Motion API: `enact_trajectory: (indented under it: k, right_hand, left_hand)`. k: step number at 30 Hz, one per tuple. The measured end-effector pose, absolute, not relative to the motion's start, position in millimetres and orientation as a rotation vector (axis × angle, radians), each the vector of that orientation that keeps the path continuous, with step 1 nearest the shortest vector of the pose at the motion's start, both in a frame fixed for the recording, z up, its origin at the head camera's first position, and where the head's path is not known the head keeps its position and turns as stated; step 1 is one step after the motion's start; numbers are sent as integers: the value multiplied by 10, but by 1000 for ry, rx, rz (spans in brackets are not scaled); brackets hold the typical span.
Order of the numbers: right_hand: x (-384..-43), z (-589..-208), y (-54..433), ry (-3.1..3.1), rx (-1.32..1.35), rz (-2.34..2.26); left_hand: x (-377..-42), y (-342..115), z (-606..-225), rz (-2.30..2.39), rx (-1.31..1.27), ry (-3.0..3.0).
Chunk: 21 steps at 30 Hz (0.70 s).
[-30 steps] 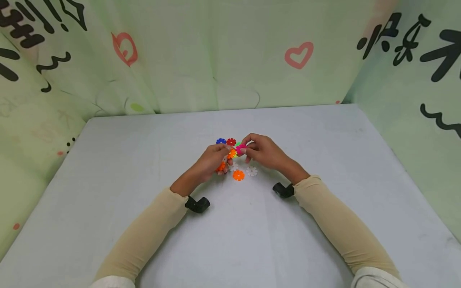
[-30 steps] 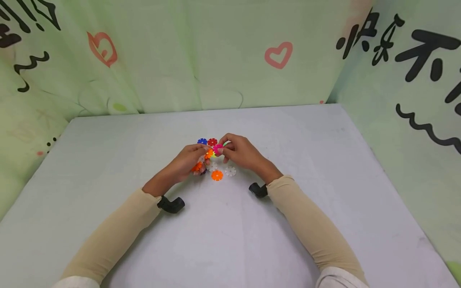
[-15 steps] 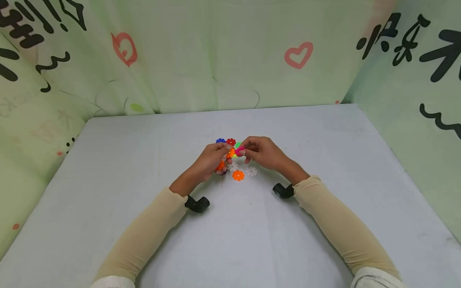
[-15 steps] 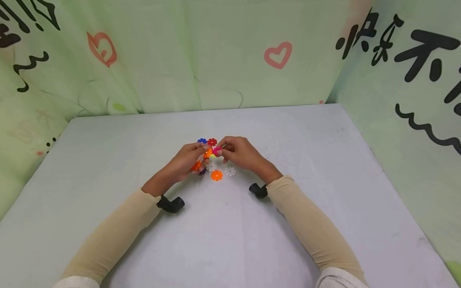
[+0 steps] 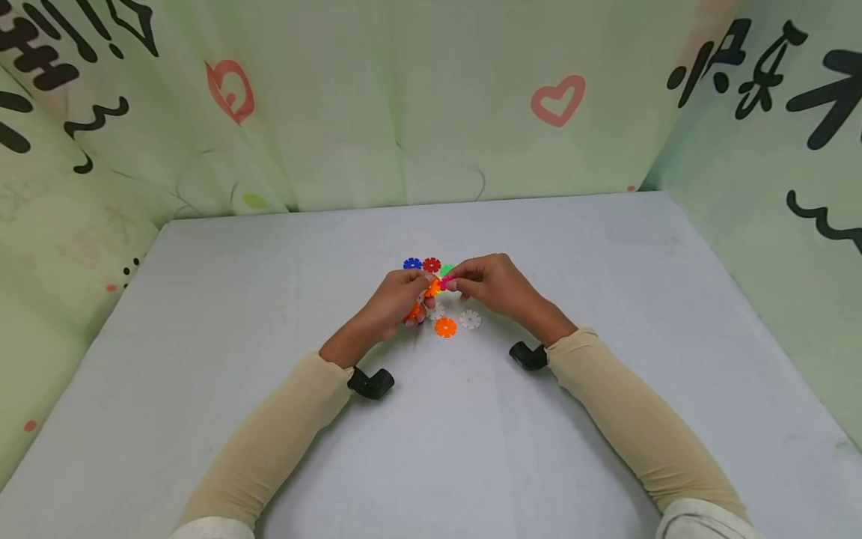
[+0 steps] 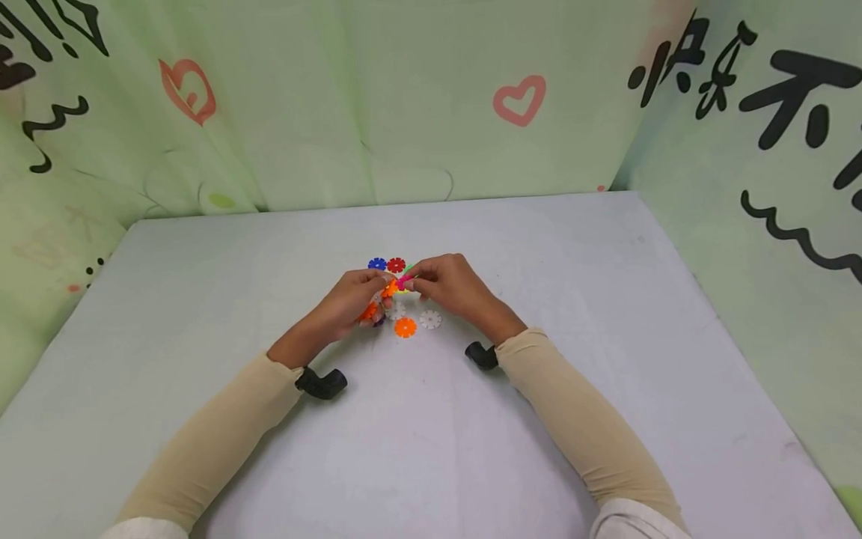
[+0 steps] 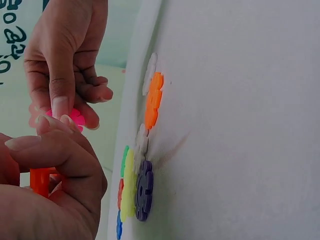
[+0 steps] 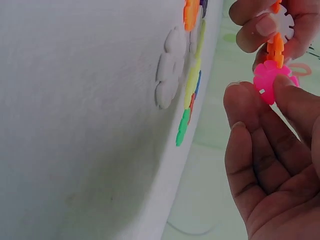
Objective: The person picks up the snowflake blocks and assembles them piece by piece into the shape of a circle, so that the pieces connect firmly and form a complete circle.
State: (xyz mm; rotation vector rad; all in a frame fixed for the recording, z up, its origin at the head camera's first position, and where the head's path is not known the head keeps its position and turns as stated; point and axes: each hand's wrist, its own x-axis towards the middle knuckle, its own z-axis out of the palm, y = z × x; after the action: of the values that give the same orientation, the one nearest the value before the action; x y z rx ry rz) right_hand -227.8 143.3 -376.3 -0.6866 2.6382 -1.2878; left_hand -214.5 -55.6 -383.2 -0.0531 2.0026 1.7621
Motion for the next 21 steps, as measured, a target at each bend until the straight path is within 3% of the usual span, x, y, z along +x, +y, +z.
enact_trajectory:
  k: [8, 21]
  right_hand:
    - [-2245, -3699, 1410, 2660, -596, -1216]
    - [-2245, -3762, 1393, 2639, -743, -1331]
  left_hand:
    - [-2152, -563, -3843, 1757, -79, 2035]
    - [-2146, -541, -3820, 1747, -52, 2095]
